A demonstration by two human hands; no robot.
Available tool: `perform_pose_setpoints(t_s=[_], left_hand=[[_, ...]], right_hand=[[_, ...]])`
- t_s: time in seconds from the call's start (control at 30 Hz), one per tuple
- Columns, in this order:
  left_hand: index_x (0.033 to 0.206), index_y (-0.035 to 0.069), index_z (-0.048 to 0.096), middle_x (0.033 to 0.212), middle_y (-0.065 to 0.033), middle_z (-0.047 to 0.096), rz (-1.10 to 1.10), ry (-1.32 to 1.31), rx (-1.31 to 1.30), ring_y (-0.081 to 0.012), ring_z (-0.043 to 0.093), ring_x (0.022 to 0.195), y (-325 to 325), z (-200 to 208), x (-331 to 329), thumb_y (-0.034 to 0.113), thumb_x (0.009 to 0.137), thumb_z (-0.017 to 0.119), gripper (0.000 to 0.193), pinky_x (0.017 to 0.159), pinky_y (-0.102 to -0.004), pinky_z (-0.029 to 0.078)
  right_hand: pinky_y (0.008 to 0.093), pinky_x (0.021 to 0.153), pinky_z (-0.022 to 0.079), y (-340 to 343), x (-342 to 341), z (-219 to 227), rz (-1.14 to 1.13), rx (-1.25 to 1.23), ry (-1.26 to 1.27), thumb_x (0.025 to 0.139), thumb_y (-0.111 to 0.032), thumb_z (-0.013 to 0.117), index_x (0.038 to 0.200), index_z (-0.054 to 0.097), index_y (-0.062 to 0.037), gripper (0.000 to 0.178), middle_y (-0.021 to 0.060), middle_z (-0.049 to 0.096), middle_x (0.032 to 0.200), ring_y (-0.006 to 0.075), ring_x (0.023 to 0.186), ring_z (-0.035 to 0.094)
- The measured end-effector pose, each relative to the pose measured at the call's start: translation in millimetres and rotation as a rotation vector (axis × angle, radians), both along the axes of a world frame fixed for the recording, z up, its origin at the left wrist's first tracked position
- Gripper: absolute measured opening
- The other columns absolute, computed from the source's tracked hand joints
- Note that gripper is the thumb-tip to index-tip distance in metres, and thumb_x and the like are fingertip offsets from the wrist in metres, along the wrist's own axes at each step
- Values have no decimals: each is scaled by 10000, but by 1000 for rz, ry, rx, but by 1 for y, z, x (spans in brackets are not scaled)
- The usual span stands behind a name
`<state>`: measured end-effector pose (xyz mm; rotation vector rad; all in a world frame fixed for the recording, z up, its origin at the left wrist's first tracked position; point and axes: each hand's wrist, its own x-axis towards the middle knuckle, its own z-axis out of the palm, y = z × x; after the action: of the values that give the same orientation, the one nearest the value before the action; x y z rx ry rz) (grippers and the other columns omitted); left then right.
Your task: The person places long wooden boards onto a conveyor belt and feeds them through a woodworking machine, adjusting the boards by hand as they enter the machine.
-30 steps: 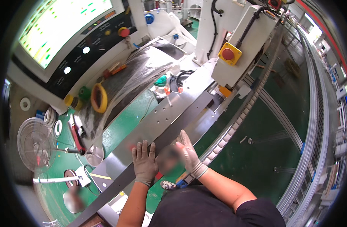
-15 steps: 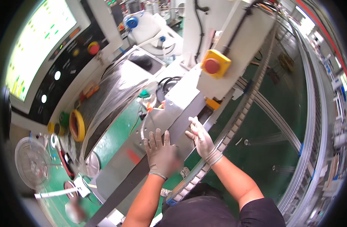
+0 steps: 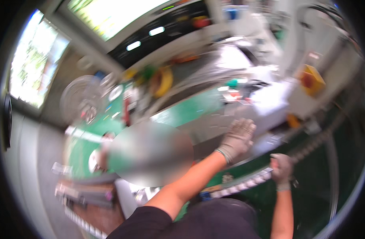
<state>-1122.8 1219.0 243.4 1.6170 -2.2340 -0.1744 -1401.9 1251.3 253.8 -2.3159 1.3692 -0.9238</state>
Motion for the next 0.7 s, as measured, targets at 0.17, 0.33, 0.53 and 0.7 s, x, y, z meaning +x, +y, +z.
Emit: perform_pose_setpoints(t_s=[0.17, 0.33, 0.53, 0.7], left_hand=[[1543, 96, 443, 1635, -140, 378, 153, -150, 84, -348, 290, 1542, 133, 32, 133, 485, 917, 655, 767, 1274, -509, 188], [1533, 89, 452, 1633, -152, 376, 342, -211, 191, -350, 293, 1540, 226, 47, 211, 555, 877, 677, 835, 1275, -514, 184], [1542, 63, 420, 1639, -170, 351, 311, -98, 125, -378, 269, 1544, 191, 37, 173, 578, 900, 639, 852, 1273, -541, 162], [1553, 48, 393, 1639, -173, 345, 250, -28, 112, -378, 250, 1551, 151, 22, 138, 560, 923, 620, 844, 1284, -538, 130]], right_hand=[[439, 941, 502, 3, -53, -59, -4, -36, -105, 1007, -134, 522, 1080, 697, 8, 237, 171, 699, 1063, 344, 1017, 660], [438, 914, 503, -3, -62, -61, 86, -19, -61, 1013, -161, 520, 1040, 676, 42, 258, 178, 673, 1001, 349, 968, 642], [424, 911, 476, -4, -61, -47, 51, -35, 45, 1046, -227, 489, 1030, 657, 24, 302, 174, 654, 995, 338, 958, 627], [398, 876, 484, -8, -48, -41, 15, 39, 65, 1048, -215, 524, 1008, 642, 25, 270, 156, 647, 948, 309, 912, 626]])
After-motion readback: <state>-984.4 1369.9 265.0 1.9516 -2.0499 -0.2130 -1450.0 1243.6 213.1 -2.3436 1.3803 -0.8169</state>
